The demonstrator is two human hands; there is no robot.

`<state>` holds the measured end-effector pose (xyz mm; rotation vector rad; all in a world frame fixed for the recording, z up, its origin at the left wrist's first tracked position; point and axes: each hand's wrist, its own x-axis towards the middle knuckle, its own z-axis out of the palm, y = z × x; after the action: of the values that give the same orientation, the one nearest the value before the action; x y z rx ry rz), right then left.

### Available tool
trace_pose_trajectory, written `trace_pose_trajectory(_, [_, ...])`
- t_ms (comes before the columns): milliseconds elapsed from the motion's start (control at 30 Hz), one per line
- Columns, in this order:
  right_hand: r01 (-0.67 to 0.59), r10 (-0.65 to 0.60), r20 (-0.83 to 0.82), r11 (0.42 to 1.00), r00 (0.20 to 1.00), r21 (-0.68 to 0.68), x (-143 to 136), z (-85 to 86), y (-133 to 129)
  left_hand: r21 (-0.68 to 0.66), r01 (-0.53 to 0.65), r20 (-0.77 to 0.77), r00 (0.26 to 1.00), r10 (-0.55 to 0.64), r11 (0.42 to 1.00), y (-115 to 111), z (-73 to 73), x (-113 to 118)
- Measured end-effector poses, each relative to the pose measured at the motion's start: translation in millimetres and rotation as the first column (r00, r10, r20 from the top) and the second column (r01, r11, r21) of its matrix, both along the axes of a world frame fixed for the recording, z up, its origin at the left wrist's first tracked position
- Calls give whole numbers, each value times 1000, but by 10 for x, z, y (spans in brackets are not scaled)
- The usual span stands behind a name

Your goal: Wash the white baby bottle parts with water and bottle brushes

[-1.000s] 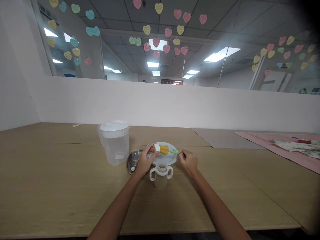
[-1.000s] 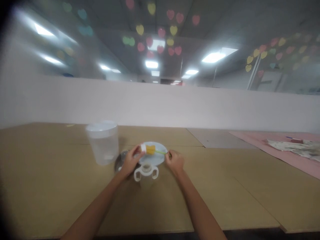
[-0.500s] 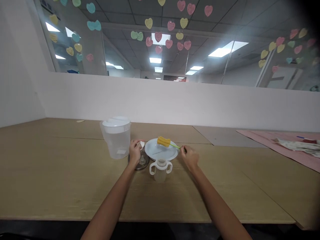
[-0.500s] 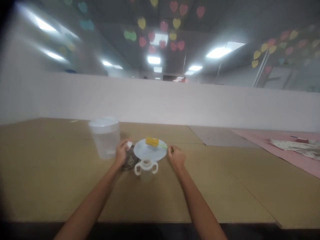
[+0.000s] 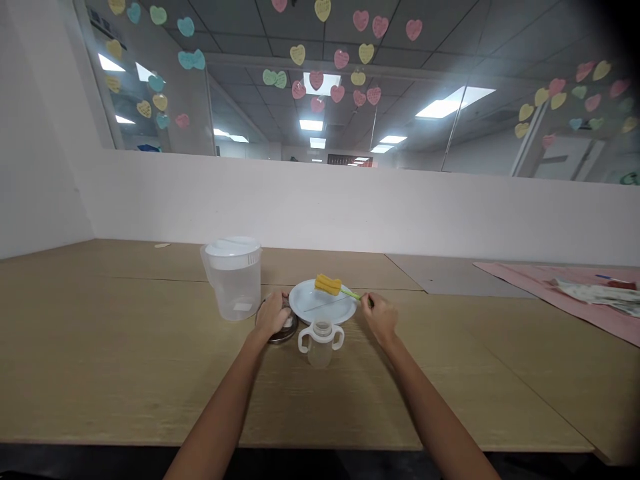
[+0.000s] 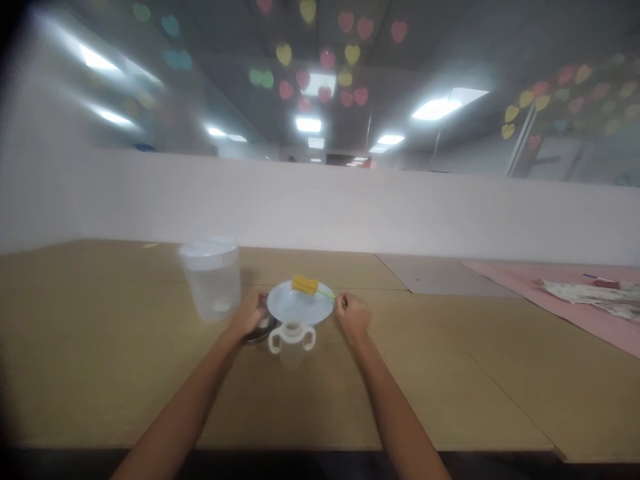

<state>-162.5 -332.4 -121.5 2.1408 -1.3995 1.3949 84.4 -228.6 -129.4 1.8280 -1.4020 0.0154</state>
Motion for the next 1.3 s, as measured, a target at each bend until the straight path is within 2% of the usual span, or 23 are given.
trace_pose_trajectory(100, [-13,13,3,1000,1000,10,5,-1,7,74,-8,2,1000,7,997,-9,0,13])
trace_pose_trajectory(167, [-20,19,14,1000,1000,19,8,-1,10,76,-32,-10,999,32,997,7,20,5])
trace_pose_trajectory(233, [-16,15,27,999,1000,34,8,4,14,6,-79,-20,997,79,997,45,65,-36])
trace_pose_trajectory(300, [-12,9,41,998,999,63,4,17,19,-159,-80,-30,997,76,984,103,130,-130])
trace_pose_trajectory(333, [-12,8,51,996,999,83,1,24,22,-264,-25,-22,1000,19,964,134,163,-200])
trace_pose_trajectory(400, [-21,10,81,992,997,126,-6,35,26,-344,236,93,972,-217,909,191,212,-373])
trace_pose_trajectory(500, [-25,3,125,985,992,171,-15,34,20,-233,599,327,790,-519,766,236,226,-651])
trace_pose_trajectory(567, [-22,-3,137,984,991,179,-14,25,10,-135,685,374,704,-603,716,242,203,-804])
trace_pose_trajectory(633, [-22,-3,135,983,991,180,-7,16,4,-97,673,380,706,-598,733,245,172,-922])
trace_pose_trajectory(733, [-34,8,125,978,992,205,4,10,6,-107,617,354,756,-551,779,268,133,-1069])
trace_pose_trajectory(900, [-68,29,192,978,981,197,-5,15,2,-142,595,286,790,-543,791,311,49,-1275])
trace_pose_trajectory(1100, [-60,17,195,974,981,220,26,5,19,-191,502,261,854,-449,843,306,-62,-1338])
trace_pose_trajectory(1200, [-72,36,149,967,988,244,52,1,50,-191,504,265,853,-450,842,313,-64,-1367])
trace_pose_trajectory(1300, [-82,33,182,960,983,269,44,21,66,-238,492,226,867,-445,838,320,-52,-1384])
